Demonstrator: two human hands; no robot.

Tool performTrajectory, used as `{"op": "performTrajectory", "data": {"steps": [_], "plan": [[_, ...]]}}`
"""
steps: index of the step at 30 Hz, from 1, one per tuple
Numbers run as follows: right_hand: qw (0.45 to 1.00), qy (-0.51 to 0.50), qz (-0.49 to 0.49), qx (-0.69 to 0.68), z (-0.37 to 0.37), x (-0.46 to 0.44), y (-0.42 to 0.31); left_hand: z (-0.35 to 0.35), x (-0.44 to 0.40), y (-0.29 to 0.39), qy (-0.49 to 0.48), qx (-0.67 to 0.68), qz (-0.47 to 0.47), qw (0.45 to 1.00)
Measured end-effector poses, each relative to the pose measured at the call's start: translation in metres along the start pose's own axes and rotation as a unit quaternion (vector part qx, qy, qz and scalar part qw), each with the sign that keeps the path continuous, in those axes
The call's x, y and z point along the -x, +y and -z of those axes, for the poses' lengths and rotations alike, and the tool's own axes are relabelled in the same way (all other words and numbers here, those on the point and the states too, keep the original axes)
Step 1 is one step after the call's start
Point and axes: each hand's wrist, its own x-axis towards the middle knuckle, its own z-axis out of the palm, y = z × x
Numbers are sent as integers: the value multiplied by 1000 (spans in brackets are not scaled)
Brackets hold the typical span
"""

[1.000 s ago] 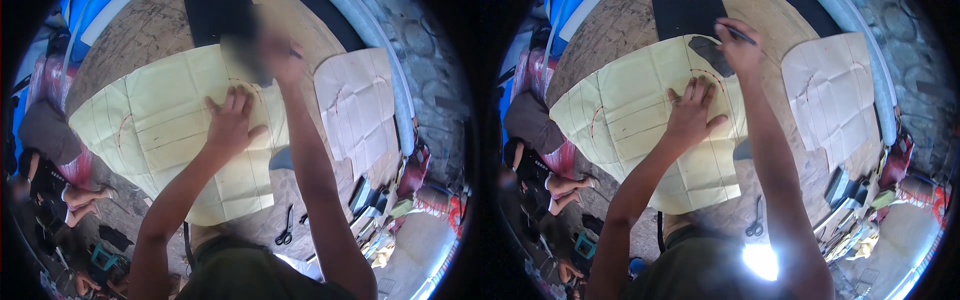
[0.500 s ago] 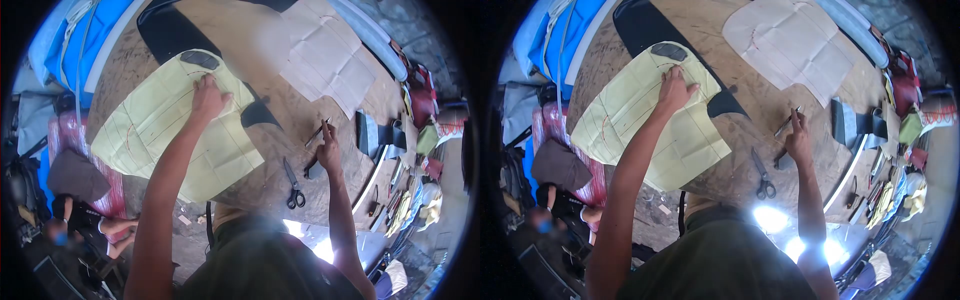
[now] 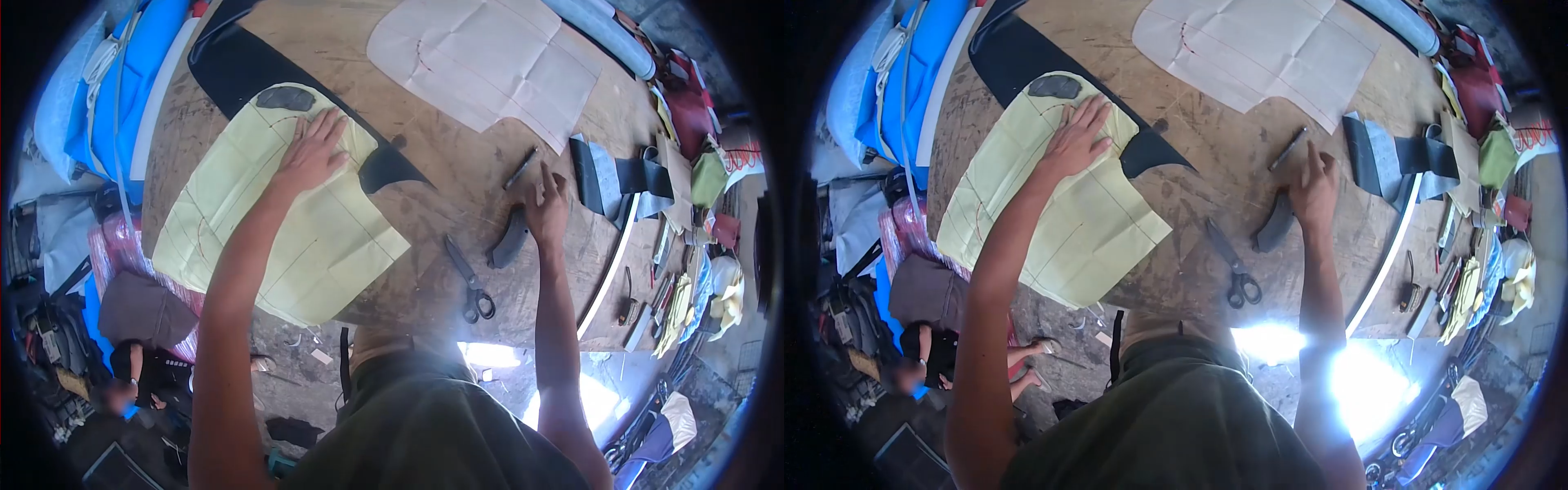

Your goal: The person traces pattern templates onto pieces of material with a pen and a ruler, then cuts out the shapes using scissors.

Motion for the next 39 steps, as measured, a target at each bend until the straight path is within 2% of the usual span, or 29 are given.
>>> {"op": "performTrajectory", "data": {"steps": [1,3,4,6,9,11,16,17,18,19,21,22,26,28,29,31,33,34,36,39], "plan": [[999,32,12,-6,12,13,0,-12,1,-2,31,26,-30,999],[994,30,-96,-31,39,49,-2,-18,5,8,33,35,-33,998],[995,56,-82,-16,47,70,-8,-16,5,12,41,36,-36,998],[994,-24,-103,-40,63,123,-30,-9,7,16,58,34,-42,997],[984,-119,-44,-122,60,199,-61,-2,8,17,27,11,-70,997],[992,-104,5,-76,55,216,-84,0,8,18,0,-8,-101,995],[987,-145,-61,-23,43,225,-80,-12,8,16,16,70,-157,985],[987,-144,-63,-18,49,217,-82,-13,7,17,18,74,-160,984],[966,-194,-134,-103,58,204,-82,-14,6,17,24,78,-164,983],[931,-242,-202,-185,70,186,-85,-14,6,16,30,84,-165,982],[818,-331,-328,-336,85,153,-83,-16,9,14,41,99,-161,981],[820,-337,-328,-326,87,142,-73,-16,11,13,44,108,-154,981],[667,-608,-259,-344,86,77,-14,-8,14,13,51,118,-157,979],[725,-609,-227,-227,81,10,-48,-9,22,15,52,132,-140,980],[734,-618,-218,-178,76,-28,-62,-8,22,14,50,128,-140,981],[744,-644,-40,-173,40,-102,-52,-5,19,11,47,117,-142,982],[726,-666,31,-168,8,-175,-70,-4,18,11,50,122,-128,983],[691,-697,55,-186,-8,-208,-90,-4,20,12,48,120,-126,984],[682,-715,126,-85,-50,-260,-101,-3,20,12,44,114,-124,985],[632,-771,77,-21,-94,-303,-147,-4,16,10,27,127,-114,985]]}}
